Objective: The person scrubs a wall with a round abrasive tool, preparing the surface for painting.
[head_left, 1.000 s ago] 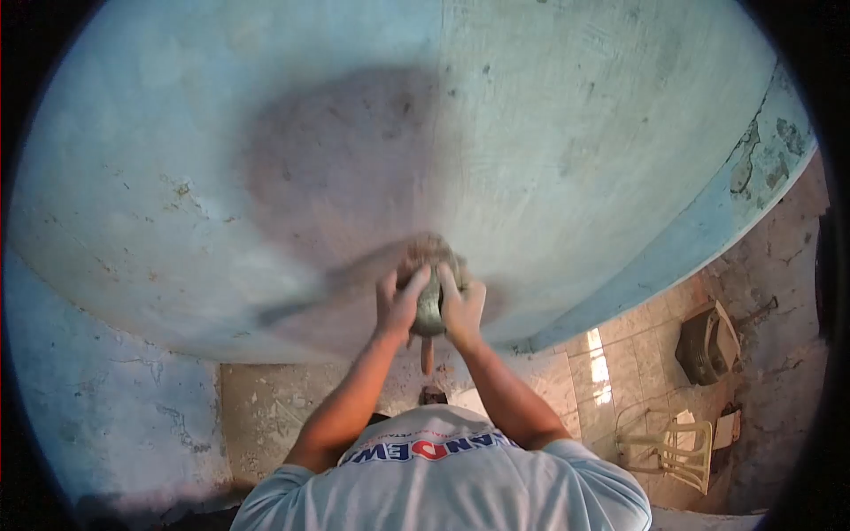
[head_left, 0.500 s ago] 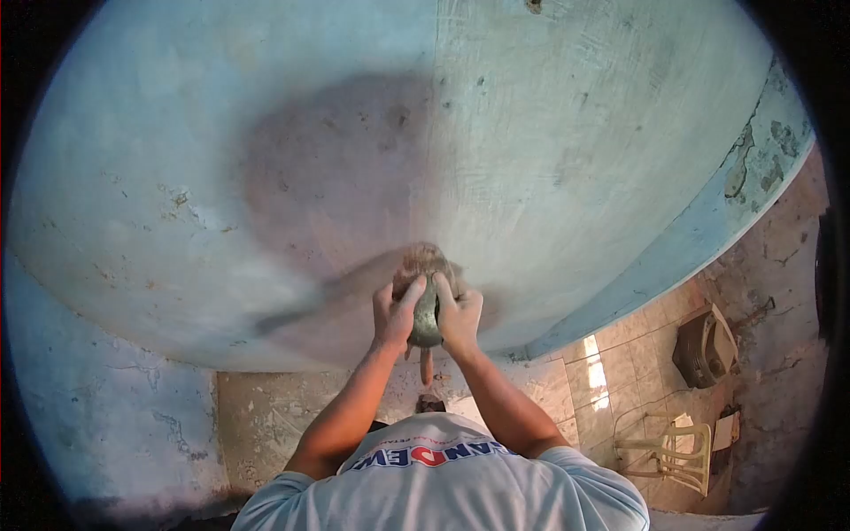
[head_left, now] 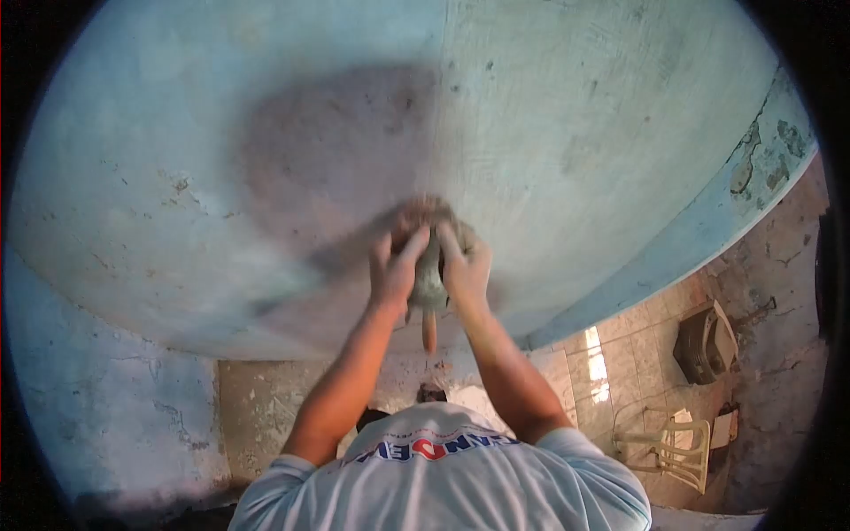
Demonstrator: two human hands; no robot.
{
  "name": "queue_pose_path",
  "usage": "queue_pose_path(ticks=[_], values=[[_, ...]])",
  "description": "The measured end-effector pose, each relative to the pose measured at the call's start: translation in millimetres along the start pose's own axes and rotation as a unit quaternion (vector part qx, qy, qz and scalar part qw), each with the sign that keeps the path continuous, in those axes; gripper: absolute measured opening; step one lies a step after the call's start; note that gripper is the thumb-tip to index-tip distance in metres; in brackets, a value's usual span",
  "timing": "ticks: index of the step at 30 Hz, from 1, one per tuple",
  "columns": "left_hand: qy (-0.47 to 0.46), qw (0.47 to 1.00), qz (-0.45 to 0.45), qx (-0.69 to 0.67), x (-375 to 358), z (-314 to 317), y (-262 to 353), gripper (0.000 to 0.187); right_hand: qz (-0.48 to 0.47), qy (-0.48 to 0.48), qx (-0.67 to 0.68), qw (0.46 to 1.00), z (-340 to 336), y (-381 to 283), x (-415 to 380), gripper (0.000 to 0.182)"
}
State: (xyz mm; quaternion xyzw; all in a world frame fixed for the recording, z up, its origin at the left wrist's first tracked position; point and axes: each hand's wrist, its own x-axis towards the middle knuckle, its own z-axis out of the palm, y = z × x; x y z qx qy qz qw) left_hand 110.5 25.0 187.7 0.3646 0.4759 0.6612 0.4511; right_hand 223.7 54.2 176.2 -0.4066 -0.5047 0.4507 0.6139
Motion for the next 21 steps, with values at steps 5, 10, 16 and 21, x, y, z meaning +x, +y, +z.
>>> queue_pose_path(ticks=[5, 10, 16, 21], values=[[-0.017, 1.0, -0.012, -0.02, 5, 9, 26, 0.028, 0.037, -0.035, 0.014, 0.999, -4, -19, 12, 0.022], [-0.015, 0.999, 0.019, 0.036, -13, -2, -31, 0.031, 0.014, 0.014, 0.003, 1.0, -16, 39, -22, 0.024], [-0.038, 0.998, 0.052, 0.009, 20, 17, 51, 0.029, -0.016, -0.045, -0.005, 0.999, 5, -53, 35, 0.028], [0.002, 1.0, 0.007, 0.022, -17, -22, -71, 0.024, 0.009, -0.004, -0.08, 0.997, -22, 68, -34, 0.025]])
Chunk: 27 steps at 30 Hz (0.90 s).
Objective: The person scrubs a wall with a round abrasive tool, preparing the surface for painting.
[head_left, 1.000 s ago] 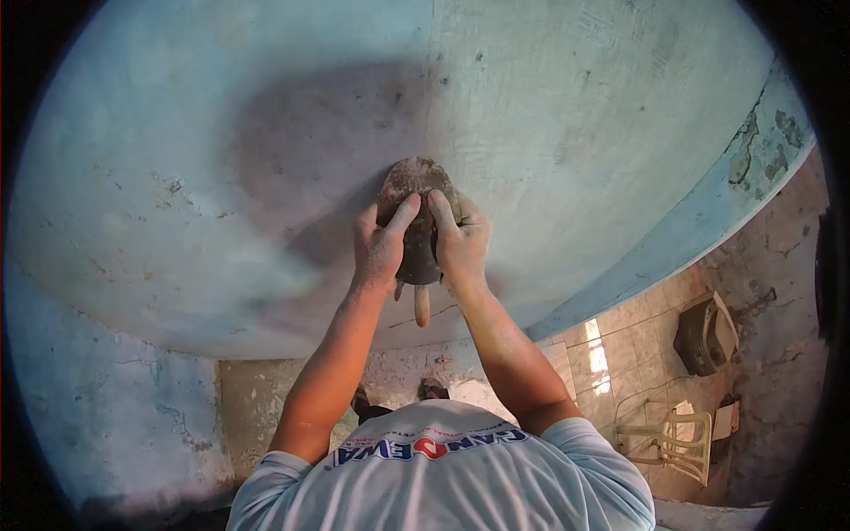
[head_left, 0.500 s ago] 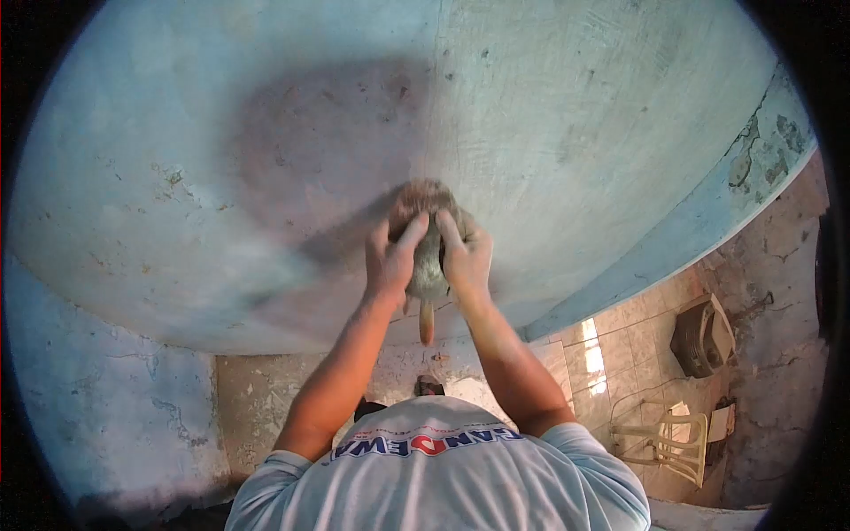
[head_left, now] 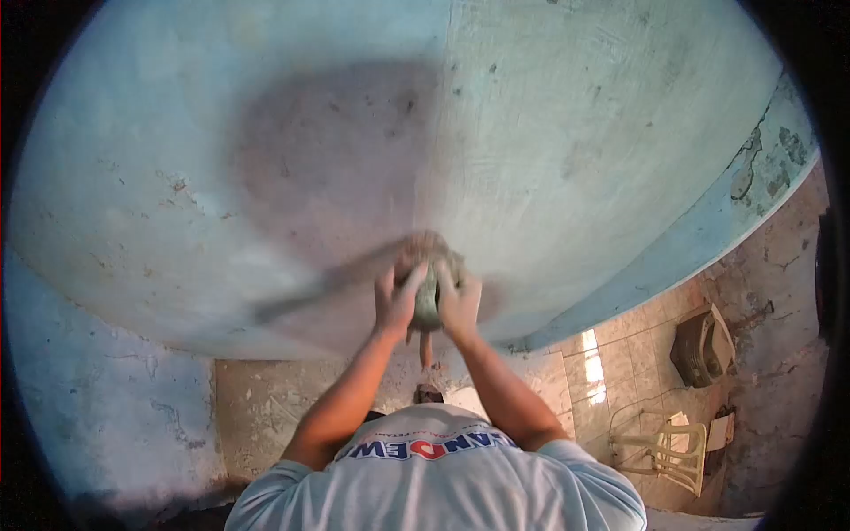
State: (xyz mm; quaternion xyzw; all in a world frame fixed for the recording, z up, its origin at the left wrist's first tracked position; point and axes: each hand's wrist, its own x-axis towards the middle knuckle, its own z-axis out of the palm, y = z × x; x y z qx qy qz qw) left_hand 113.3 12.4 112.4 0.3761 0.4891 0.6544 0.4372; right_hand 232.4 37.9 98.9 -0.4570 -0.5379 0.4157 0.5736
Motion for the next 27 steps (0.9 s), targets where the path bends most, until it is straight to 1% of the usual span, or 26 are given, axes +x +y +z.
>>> queue_pose_path(ticks=[1, 2, 3, 5, 6, 7, 8, 9, 10, 11, 13, 14, 15, 16, 17, 18, 19, 20, 21, 22, 23, 24, 26, 27], values=[[0.012, 1.0, -0.016, 0.005, -15, -8, -26, 0.025, 0.019, -0.006, 0.025, 0.999, -1, 22, -21, 0.025], [0.024, 0.999, -0.034, 0.011, -21, -13, -39, 0.027, 0.041, -0.012, 0.05, 0.998, 0, 32, -31, 0.024], [0.017, 1.0, -0.022, 0.005, -13, -12, -34, 0.028, 0.011, 0.002, 0.034, 0.999, 4, 27, -22, 0.024], [0.012, 1.0, -0.01, -0.007, 7, -7, -3, 0.029, -0.036, 0.022, -0.001, 0.999, 16, -4, 4, 0.024], [0.001, 1.0, 0.004, -0.007, 14, 3, 43, 0.029, -0.043, 0.002, 0.037, 0.998, 19, -30, 21, 0.024], [-0.016, 1.0, 0.023, -0.004, 29, 6, 64, 0.031, -0.052, -0.015, 0.076, 0.996, 22, -61, 41, 0.024], [0.001, 1.0, 0.029, 0.006, 36, 13, 88, 0.032, -0.05, -0.024, 0.06, 0.997, 21, -87, 53, 0.025], [0.002, 0.998, 0.007, -0.055, 31, 23, 111, 0.031, -0.048, -0.032, 0.042, 0.997, 18, -103, 59, 0.026], [-0.001, 0.999, 0.0, -0.039, 29, 21, 107, 0.032, -0.053, -0.037, 0.059, 0.996, 18, -107, 58, 0.027], [-0.004, 1.0, -0.004, -0.023, 27, 18, 100, 0.034, -0.037, -0.03, 0.048, 0.998, 16, -101, 52, 0.026], [0.012, 1.0, -0.008, -0.023, 8, 7, 48, 0.027, -0.009, -0.015, 0.03, 0.999, 10, -63, 22, 0.025], [0.02, 1.0, -0.003, -0.023, -1, 2, 22, 0.024, -0.008, -0.013, 0.019, 1.0, 4, -33, 1, 0.022], [0.047, 0.999, 0.007, -0.016, -13, 2, 4, 0.022, -0.008, -0.011, 0.009, 1.0, 2, -9, -12, 0.023], [0.048, 0.999, -0.014, -0.009, -18, -1, -4, 0.022, 0.006, -0.021, 0.014, 1.0, 3, -3, -7, 0.023], [0.049, 0.998, -0.038, -0.002, -20, -3, -7, 0.022, 0.023, -0.032, 0.018, 0.999, 4, 1, -4, 0.024], [0.037, 0.999, -0.026, -0.002, -7, -4, 2, 0.023, 0.044, -0.041, 0.02, 0.998, 2, 3, -8, 0.024], [0.024, 1.0, -0.018, -0.001, 10, -3, 20, 0.025, -0.003, -0.029, 0.023, 0.999, 10, -27, 6, 0.023], [0.015, 1.0, -0.006, -0.008, 18, 5, 57, 0.027, -0.052, -0.016, 0.026, 0.998, 19, -65, 29, 0.023], [-0.005, 0.999, 0.0, -0.039, 24, 11, 90, 0.029, -0.046, -0.023, 0.046, 0.998, 21, -81, 39, 0.023], [-0.007, 0.998, -0.004, -0.055, 28, 14, 101, 0.03, -0.04, -0.031, 0.067, 0.997, 22, -92, 48, 0.023], [-0.007, 0.997, -0.009, -0.072, 28, 16, 104, 0.03, -0.033, -0.04, 0.086, 0.995, 22, -96, 50, 0.023], [-0.003, 0.998, -0.017, -0.067, 25, 14, 96, 0.03, -0.029, -0.032, 0.062, 0.997, 20, -92, 44, 0.023], [0.007, 0.998, -0.031, -0.054, 11, 6, 62, 0.03, -0.02, -0.018, 0.018, 0.999, 15, -72, 20, 0.023], [0.013, 0.999, -0.02, -0.028, 3, 0, 35, 0.03, -0.006, -0.009, 0.031, 0.999, 12, -45, 6, 0.022]])
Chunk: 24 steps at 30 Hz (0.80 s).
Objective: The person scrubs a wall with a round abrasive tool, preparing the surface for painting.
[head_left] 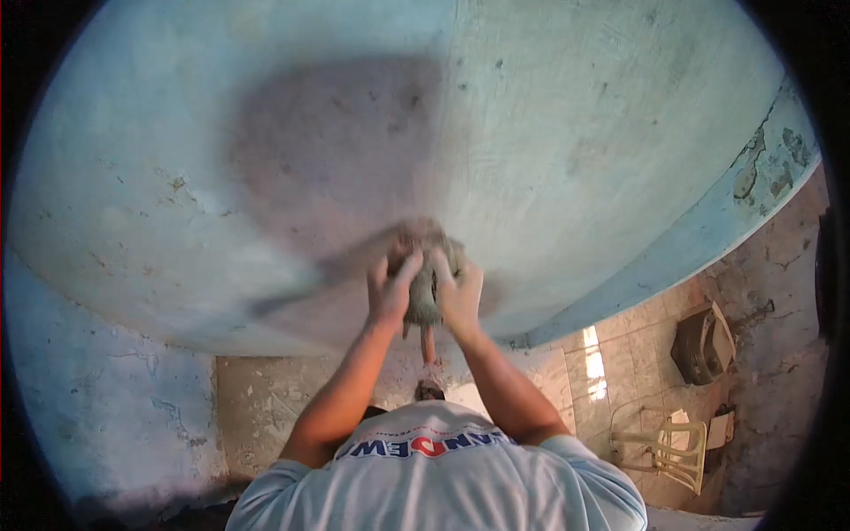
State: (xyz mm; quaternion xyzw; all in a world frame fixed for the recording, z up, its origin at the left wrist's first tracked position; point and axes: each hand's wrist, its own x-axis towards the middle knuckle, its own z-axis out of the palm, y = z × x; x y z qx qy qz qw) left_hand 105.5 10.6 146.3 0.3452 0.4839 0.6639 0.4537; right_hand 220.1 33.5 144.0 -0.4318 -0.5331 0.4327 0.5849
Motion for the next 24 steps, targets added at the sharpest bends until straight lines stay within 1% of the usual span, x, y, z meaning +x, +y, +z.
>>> queue_pose_path(ticks=[1, 2, 3, 5, 7, 8, 11, 12, 14, 16, 17, 18, 19, 21, 22, 23, 24], values=[[0.006, 1.0, 0.015, 0.027, -7, -9, -34, 0.03, 0.011, 0.01, 0.015, 1.0, -4, 39, -18, 0.022], [0.013, 0.998, 0.024, 0.054, -11, -14, -51, 0.029, 0.027, 0.02, 0.028, 0.999, -5, 60, -28, 0.021], [0.013, 0.999, 0.012, 0.048, -8, -15, -47, 0.029, 0.009, 0.026, 0.017, 0.999, -1, 57, -24, 0.021], [0.011, 0.999, -0.015, 0.034, 2, -10, -28, 0.029, -0.025, 0.037, -0.01, 0.999, 7, 37, -6, 0.021], [-0.021, 1.0, 0.007, 0.013, 18, 1, 33, 0.03, -0.048, 0.0, -0.006, 0.999, 14, -17, 25, 0.022], [-0.035, 0.999, 0.011, 0.0, 24, 3, 50, 0.029, -0.059, -0.017, -0.003, 0.998, 16, -32, 35, 0.023], [-0.044, 0.999, 0.009, 0.007, 25, -1, 46, 0.029, -0.005, -0.033, 0.003, 0.999, 11, -26, 35, 0.025], [-0.028, 1.0, 0.004, 0.005, 15, -5, 33, 0.03, -0.005, -0.025, -0.016, 1.0, 9, -16, 23, 0.025], [-0.002, 1.0, 0.008, -0.002, -7, -14, -15, 0.032, -0.019, -0.006, -0.049, 0.999, 3, 24, -13, 0.023], [0.009, 1.0, -0.015, 0.021, -12, -29, -70, 0.033, 0.053, 0.0, 0.055, 0.997, -1, 84, -42, 0.024], [0.019, 0.999, -0.034, 0.034, -17, -35, -85, 0.034, 0.047, 0.002, 0.035, 0.998, 0, 84, -39, 0.024], [0.008, 0.999, -0.016, 0.039, -12, -32, -71, 0.034, 0.04, 0.003, 0.014, 0.999, 3, 77, -28, 0.024], [-0.003, 0.999, 0.003, 0.043, 2, -24, -39, 0.033, 0.033, 0.003, -0.007, 0.999, 7, 67, -13, 0.025], [-0.032, 0.998, 0.022, 0.039, 23, -12, 17, 0.032, -0.09, 0.006, 0.016, 0.996, 20, 6, 23, 0.024], [-0.05, 0.998, 0.029, 0.028, 29, -6, 42, 0.032, -0.035, -0.012, 0.052, 0.998, 23, -36, 31, 0.024], [-0.047, 0.998, 0.032, -0.024, 25, 5, 63, 0.032, -0.039, -0.011, 0.06, 0.997, 24, -35, 36, 0.024], [-0.042, 0.999, 0.026, -0.023, 24, 5, 59, 0.032, -0.048, -0.009, 0.071, 0.996, 25, -35, 40, 0.024]])
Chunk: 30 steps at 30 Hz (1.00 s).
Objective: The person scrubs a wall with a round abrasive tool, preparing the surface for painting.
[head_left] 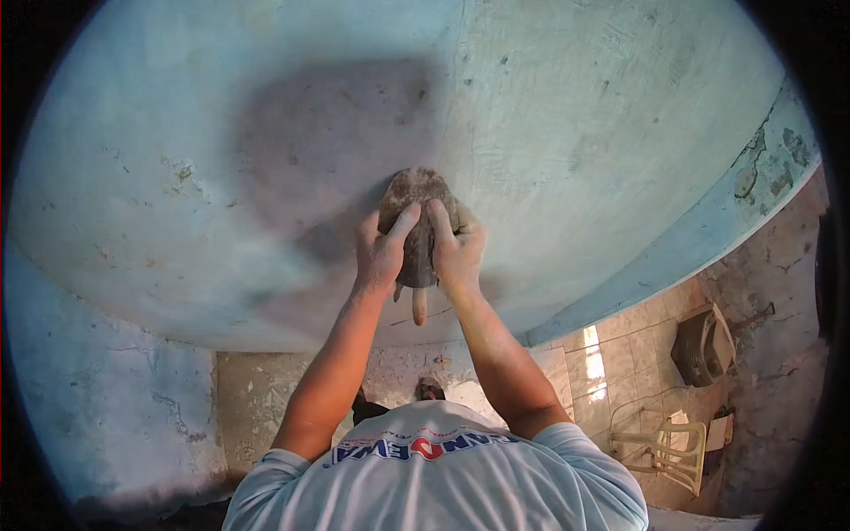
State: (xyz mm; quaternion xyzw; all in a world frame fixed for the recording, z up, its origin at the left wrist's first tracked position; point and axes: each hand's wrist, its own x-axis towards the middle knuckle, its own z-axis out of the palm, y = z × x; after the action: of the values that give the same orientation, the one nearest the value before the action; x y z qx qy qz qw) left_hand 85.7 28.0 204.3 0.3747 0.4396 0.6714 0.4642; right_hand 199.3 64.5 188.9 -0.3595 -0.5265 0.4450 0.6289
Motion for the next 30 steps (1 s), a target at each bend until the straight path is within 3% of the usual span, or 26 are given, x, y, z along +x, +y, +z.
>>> queue_pose_path(ticks=[3, 5, 6, 8, 9, 10, 11, 12, 15, 18, 20, 21, 23, 26, 28, 30], values=[[0.026, 0.999, -0.027, 0.026, -26, -21, -54, 0.032, 0.07, -0.01, -0.147, 0.987, -24, 34, -43, 0.025], [0.038, 0.996, -0.044, 0.067, -51, -36, -105, 0.034, 0.05, 0.005, -0.071, 0.996, -38, 91, -86, 0.026], [0.053, 0.996, -0.021, 0.064, -58, -32, -109, 0.036, 0.058, 0.006, -0.068, 0.996, -36, 91, -82, 0.026], [0.057, 0.992, -0.07, 0.092, -44, -39, -113, 0.034, 0.081, 0.009, -0.065, 0.995, -33, 91, -80, 0.026], [0.049, 0.994, -0.042, 0.087, -28, -35, -91, 0.033, 0.03, 0.019, -0.085, 0.996, -21, 76, -55, 0.026], [0.041, 0.995, -0.018, 0.084, -12, -28, -63, 0.033, 0.048, 0.003, -0.088, 0.995, -14, 47, -33, 0.026], [0.016, 0.998, -0.018, 0.05, -3, -17, -24, 0.032, -0.058, 0.036, -0.043, 0.997, 4, 21, -15, 0.026], [-0.007, 1.0, -0.017, 0.015, 0, -9, 0, 0.031, -0.035, 0.027, -0.037, 0.998, 6, 7, -7, 0.026], [0.001, 0.999, -0.041, 0.025, -6, -11, -4, 0.029, 0.038, 0.001, -0.05, 0.998, -3, -1, -12, 0.024], [0.008, 0.998, -0.05, 0.038, -33, -35, -79, 0.029, 0.082, 0.012, -0.099, 0.992, -25, 64, -65, 0.023], [0.031, 0.996, -0.063, 0.061, -45, -41, -111, 0.03, 0.071, 0.026, -0.056, 0.996, -28, 79, -75, 0.025], [0.046, 0.996, -0.034, 0.065, -40, -35, -105, 0.029, 0.069, 0.031, -0.037, 0.996, -29, 81, -77, 0.027], [0.037, 0.997, -0.019, 0.07, -13, -20, -48, 0.029, 0.002, 0.022, -0.04, 0.999, -8, 19, -33, 0.026], [-0.01, 0.999, -0.032, -0.018, 0, 9, 43, 0.027, 0.034, -0.02, -0.044, 0.998, -2, -21, 3, 0.024], [0.004, 1.0, -0.024, -0.009, -5, 10, 32, 0.028, 0.022, -0.027, -0.051, 0.998, -1, -26, 3, 0.024], [0.012, 0.999, 0.007, 0.039, -21, -7, -17, 0.029, 0.022, 0.011, -0.068, 0.997, -11, -5, -34, 0.024]])
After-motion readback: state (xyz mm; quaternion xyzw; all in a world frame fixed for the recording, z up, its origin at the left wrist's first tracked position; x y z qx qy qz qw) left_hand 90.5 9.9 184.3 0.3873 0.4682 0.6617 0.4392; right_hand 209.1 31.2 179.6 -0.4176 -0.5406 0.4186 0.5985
